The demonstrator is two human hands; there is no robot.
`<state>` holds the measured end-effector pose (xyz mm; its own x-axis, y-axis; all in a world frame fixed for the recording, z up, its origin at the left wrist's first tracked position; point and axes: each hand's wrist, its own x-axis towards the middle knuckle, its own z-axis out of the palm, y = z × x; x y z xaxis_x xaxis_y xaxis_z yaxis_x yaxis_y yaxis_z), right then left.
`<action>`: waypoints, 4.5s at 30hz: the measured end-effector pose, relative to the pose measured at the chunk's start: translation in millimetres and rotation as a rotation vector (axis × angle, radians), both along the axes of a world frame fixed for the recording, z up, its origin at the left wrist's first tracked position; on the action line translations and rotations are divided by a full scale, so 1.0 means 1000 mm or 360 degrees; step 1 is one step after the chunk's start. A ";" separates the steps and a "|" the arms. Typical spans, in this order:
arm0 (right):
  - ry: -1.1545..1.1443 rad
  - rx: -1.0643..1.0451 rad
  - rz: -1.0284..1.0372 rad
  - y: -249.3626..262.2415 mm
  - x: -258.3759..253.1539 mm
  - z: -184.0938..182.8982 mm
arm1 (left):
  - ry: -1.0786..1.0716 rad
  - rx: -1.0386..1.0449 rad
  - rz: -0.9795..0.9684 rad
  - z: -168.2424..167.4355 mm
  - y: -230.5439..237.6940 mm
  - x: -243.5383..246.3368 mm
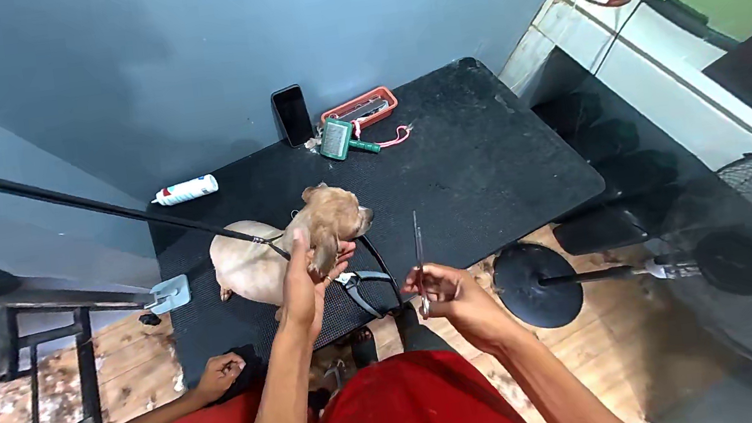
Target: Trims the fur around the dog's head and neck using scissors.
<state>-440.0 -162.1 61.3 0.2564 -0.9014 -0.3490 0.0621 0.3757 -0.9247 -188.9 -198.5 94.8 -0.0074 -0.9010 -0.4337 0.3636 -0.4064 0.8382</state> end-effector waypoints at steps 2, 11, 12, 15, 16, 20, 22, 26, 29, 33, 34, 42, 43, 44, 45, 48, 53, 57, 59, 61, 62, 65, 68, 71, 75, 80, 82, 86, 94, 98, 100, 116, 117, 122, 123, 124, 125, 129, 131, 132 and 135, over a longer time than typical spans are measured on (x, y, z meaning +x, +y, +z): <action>-0.0034 -0.0014 -0.0049 -0.004 0.002 0.004 | -0.0105 0.0067 0.0049 0.002 -0.001 0.008; 0.0109 -0.0179 -0.0256 -0.013 0.052 0.018 | -0.0007 0.0012 0.0069 0.001 -0.008 0.003; 0.0237 -0.0274 -0.0274 -0.016 0.060 0.018 | 0.0007 0.0000 0.0048 0.001 -0.008 0.000; 0.0632 -0.0594 -0.0252 -0.032 0.079 0.017 | 0.0015 -0.0046 -0.0006 -0.004 -0.010 -0.007; 0.0733 -0.0663 -0.0251 -0.038 0.085 0.020 | 0.0038 -0.0054 0.0001 -0.008 -0.013 -0.009; 0.0803 -0.0879 -0.0324 -0.063 0.094 0.015 | 0.0081 -0.0078 -0.0021 -0.014 -0.016 -0.010; 0.0600 -0.0851 -0.0375 -0.069 0.089 0.014 | 0.0141 -0.0068 -0.0011 -0.013 -0.016 -0.011; 0.0258 -0.0530 -0.0577 -0.064 0.085 0.020 | 0.0206 -0.0035 0.0054 -0.010 -0.016 -0.014; 0.0471 -0.0465 -0.0328 -0.059 0.081 0.020 | 0.0225 -0.0027 0.0099 -0.014 -0.018 -0.016; 0.0489 -0.0489 -0.0380 -0.058 0.078 0.015 | 0.0192 0.0003 0.0115 -0.012 -0.019 -0.019; 0.0436 -0.0481 -0.0402 -0.057 0.077 0.015 | 0.0200 0.0003 0.0120 -0.011 -0.019 -0.019; 0.0492 -0.0482 -0.0265 -0.038 0.071 0.020 | 0.0194 0.0006 0.0155 -0.013 -0.017 -0.025; 0.0505 -0.0486 -0.0250 -0.038 0.070 0.020 | 0.0177 -0.0011 0.0158 -0.013 -0.017 -0.027; 0.0513 -0.0492 -0.0235 -0.038 0.070 0.020 | 0.0159 -0.0024 0.0163 -0.013 -0.016 -0.028; 0.0515 -0.0500 -0.0221 -0.038 0.069 0.020 | 0.0141 -0.0035 0.0162 -0.013 -0.016 -0.030; 0.0509 -0.0513 -0.0216 -0.038 0.066 0.021 | 0.0099 -0.0043 0.0157 -0.013 -0.017 -0.034; 0.0388 -0.0343 -0.0312 -0.036 0.060 0.023 | 0.0044 -0.0019 0.0143 -0.010 -0.018 -0.038; 0.0228 -0.0089 -0.0100 -0.022 0.042 0.025 | 0.0025 -0.0009 0.0130 -0.010 -0.020 -0.039; 0.0155 -0.0030 0.0137 -0.008 0.031 0.020 | 0.0039 0.0015 0.0136 -0.009 -0.021 -0.039; 0.0148 -0.0050 0.0322 0.010 0.022 0.016 | 0.0083 0.0039 0.0150 -0.009 -0.021 -0.041; 0.0187 -0.0072 0.0412 0.017 0.019 0.016 | 0.0099 0.0051 0.0154 -0.009 -0.022 -0.042; 0.0333 -0.0032 0.0515 0.035 0.015 0.017 | 0.0097 0.0070 0.0158 -0.011 -0.022 -0.043; 0.0599 -0.0042 0.0477 0.042 0.015 0.017 | 0.0104 0.0074 0.0161 -0.010 -0.022 -0.044; 0.0782 -0.0101 0.0476 0.040 0.012 0.015 | 0.0088 0.0065 0.0147 -0.011 -0.022 -0.044; 0.0937 -0.0100 0.0533 0.031 0.011 0.019 | 0.0062 0.0058 0.0158 -0.012 -0.021 -0.044; 0.1037 -0.0112 0.0570 0.025 0.011 0.025 | 0.0104 0.0033 0.0158 -0.011 -0.019 -0.044; 0.1067 -0.0114 0.0566 0.024 0.011 0.025 | 0.0109 0.0031 0.0156 -0.012 -0.019 -0.043; 0.1119 -0.0069 0.0552 0.022 0.010 0.026 | 0.0113 0.0026 0.0155 -0.013 -0.018 -0.042; 0.0921 -0.0181 0.0362 0.020 0.007 0.021 | 0.0140 0.0012 0.0128 -0.013 -0.017 -0.041; 0.1021 -0.0251 0.0435 0.010 0.010 0.025 | 0.0107 0.0005 0.0127 -0.014 -0.017 -0.041; 0.1064 -0.0277 0.0448 0.006 0.012 0.024 | 0.0105 0.0011 0.0112 -0.013 -0.016 -0.040; 0.0882 -0.0170 0.0323 0.006 0.014 0.015 | 0.0123 0.0010 0.0073 -0.015 -0.016 -0.038; 0.0816 -0.0173 0.0253 0.009 0.014 0.013 | 0.0110 0.0013 0.0082 -0.015 -0.017 -0.039; 0.0819 -0.0243 0.0118 0.030 0.022 0.005 | 0.0091 0.0042 0.0177 -0.015 -0.016 -0.050; 0.0835 -0.0260 0.0105 0.033 0.023 0.001 | 0.0116 0.0059 0.0199 -0.014 -0.017 -0.053; 0.0858 -0.0277 0.0090 0.036 0.024 -0.003 | 0.0145 0.0074 0.0220 -0.013 -0.017 -0.055; 0.0892 -0.0304 0.0077 0.038 0.026 -0.006 | 0.0178 0.0086 0.0239 -0.012 -0.017 -0.057; 0.1076 -0.0413 0.0066 0.041 0.029 -0.008 | 0.0218 0.0128 0.0267 -0.007 -0.016 -0.063; 0.1133 -0.0445 0.0063 0.041 0.030 -0.007 | 0.0192 0.0130 0.0275 -0.007 -0.016 -0.064; 0.1149 -0.0471 0.0061 0.041 0.030 -0.007 | 0.0180 0.0128 0.0281 -0.008 -0.016 -0.065; 0.1140 -0.0477 0.0074 0.041 0.031 -0.006 | 0.0195 0.0118 0.0290 -0.008 -0.015 -0.066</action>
<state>-409.4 -121.2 55.6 0.1002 -0.9773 -0.1869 -0.5987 0.0908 -0.7958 -254.8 -213.2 86.9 0.0956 -0.8580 -0.5046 0.5336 -0.3838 0.7536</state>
